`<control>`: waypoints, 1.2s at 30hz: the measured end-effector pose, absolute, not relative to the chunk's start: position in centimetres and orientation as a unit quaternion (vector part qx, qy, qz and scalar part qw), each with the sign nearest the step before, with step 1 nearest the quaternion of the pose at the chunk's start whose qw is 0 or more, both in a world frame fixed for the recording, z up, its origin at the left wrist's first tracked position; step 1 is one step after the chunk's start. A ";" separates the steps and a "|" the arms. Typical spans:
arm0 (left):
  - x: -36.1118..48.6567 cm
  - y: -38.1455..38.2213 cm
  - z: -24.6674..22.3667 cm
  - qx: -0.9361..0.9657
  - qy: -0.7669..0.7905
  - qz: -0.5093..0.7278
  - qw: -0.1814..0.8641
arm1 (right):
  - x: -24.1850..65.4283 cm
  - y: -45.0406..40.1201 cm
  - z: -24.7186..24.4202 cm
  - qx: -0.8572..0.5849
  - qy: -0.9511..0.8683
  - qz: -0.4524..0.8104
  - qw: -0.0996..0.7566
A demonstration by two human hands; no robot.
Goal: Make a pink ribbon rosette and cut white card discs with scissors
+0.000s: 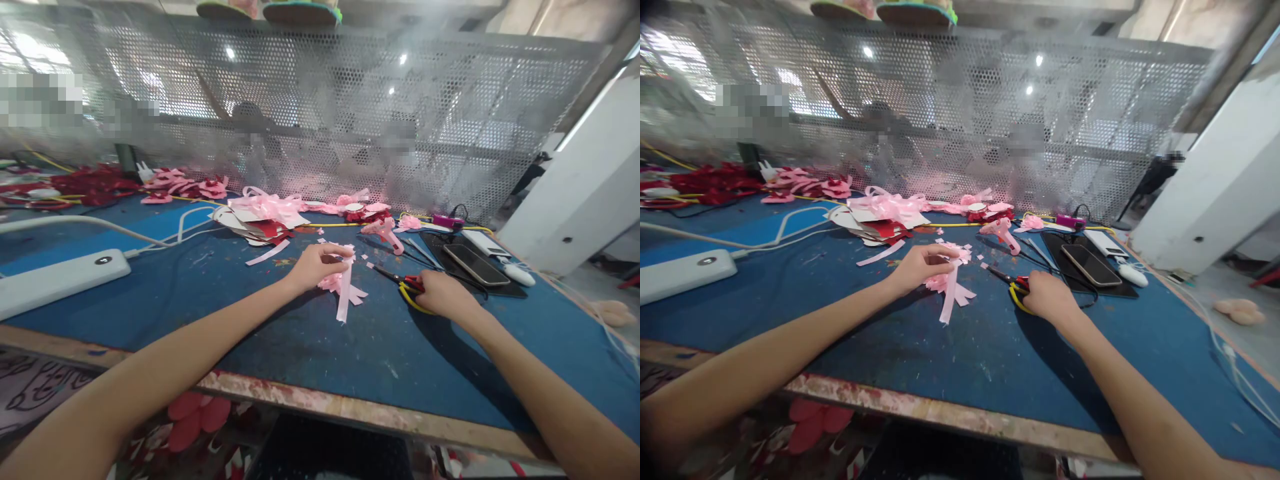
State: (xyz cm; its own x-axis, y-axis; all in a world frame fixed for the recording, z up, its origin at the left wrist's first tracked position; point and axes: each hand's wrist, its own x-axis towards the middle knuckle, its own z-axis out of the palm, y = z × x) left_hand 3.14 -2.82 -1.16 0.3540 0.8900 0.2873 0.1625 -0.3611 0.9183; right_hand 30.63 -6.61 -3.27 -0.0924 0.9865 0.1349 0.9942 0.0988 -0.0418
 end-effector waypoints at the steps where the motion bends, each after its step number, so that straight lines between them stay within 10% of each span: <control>1: 3.0 -2.6 -1.2 0.705 0.374 0.428 0.425 | 30.5 -6.5 -3.2 -0.675 -0.734 -0.034 0.064; 9: 2.6 -2.6 -0.5 0.690 0.362 0.432 0.454 | 29.9 -7.1 -1.8 -0.589 -0.760 0.083 0.261; 20: 2.9 -3.4 -0.4 0.717 0.278 0.393 0.504 | 28.8 -8.6 -1.1 -0.541 -0.802 0.250 0.046; 36: 3.8 -4.6 -0.8 0.760 0.261 0.334 0.493 | 27.3 -9.7 -0.4 -0.540 -0.799 0.261 0.039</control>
